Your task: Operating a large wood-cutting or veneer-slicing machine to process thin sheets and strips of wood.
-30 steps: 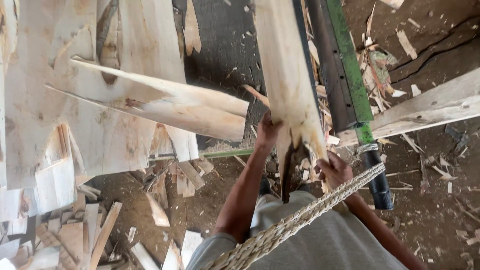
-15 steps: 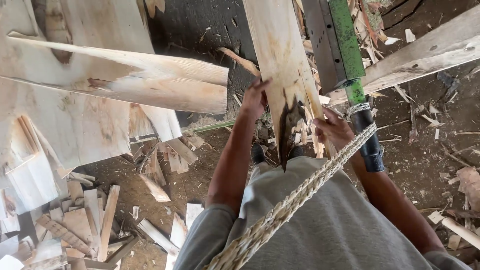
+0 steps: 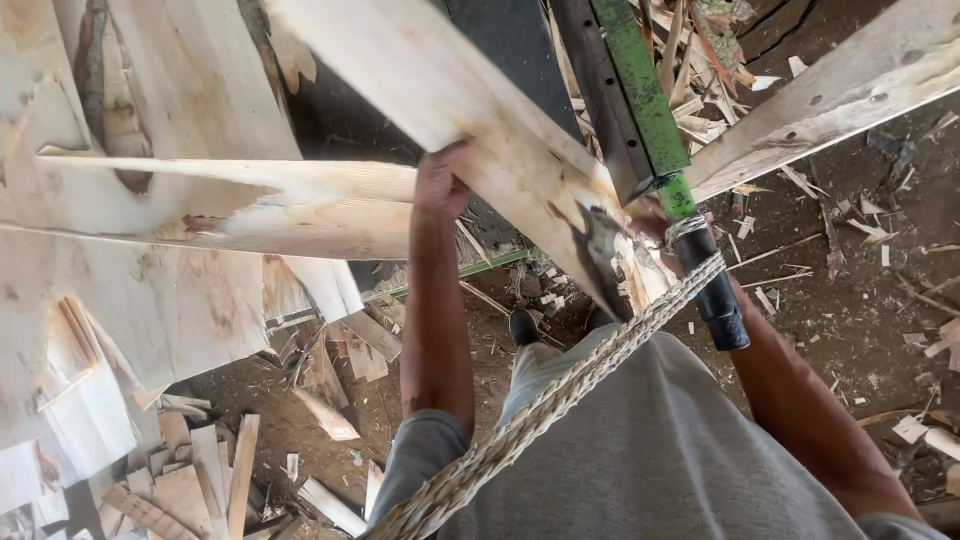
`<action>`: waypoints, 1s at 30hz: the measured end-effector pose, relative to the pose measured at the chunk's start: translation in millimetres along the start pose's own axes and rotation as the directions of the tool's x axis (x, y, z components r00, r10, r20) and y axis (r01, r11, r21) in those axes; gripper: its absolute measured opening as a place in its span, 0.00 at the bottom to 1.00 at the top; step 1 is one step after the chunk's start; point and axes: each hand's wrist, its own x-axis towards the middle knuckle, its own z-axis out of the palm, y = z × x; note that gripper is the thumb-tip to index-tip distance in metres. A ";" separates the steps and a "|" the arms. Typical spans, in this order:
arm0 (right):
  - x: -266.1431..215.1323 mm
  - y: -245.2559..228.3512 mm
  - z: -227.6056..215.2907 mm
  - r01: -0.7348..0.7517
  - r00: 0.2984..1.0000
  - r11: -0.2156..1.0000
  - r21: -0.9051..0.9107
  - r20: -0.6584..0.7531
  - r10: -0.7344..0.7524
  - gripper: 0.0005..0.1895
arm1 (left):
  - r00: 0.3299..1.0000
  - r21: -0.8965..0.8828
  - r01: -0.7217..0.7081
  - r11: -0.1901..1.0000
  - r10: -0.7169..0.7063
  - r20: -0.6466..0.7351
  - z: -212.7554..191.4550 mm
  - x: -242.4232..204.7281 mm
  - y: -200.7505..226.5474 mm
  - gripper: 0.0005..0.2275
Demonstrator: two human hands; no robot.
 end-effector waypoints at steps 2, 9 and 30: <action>12.9 -10.1 -10.1 0.073 0.995 0.939 -0.337 -0.042 -0.093 0.16 | 0.992 0.007 -0.099 0.995 0.099 0.081 -21.4 7.8 -3.4 0.27; -24.5 -173.3 -53.9 -0.228 0.971 0.963 0.142 -0.045 0.237 0.38 | 0.926 -0.177 -0.377 0.909 0.374 -0.053 -93.6 22.8 -22.7 0.12; -96.9 -174.1 -18.7 -0.345 0.923 0.827 -0.445 0.000 0.385 0.51 | 0.799 -0.367 -0.383 0.848 0.104 -0.592 -32.6 85.8 -143.3 0.17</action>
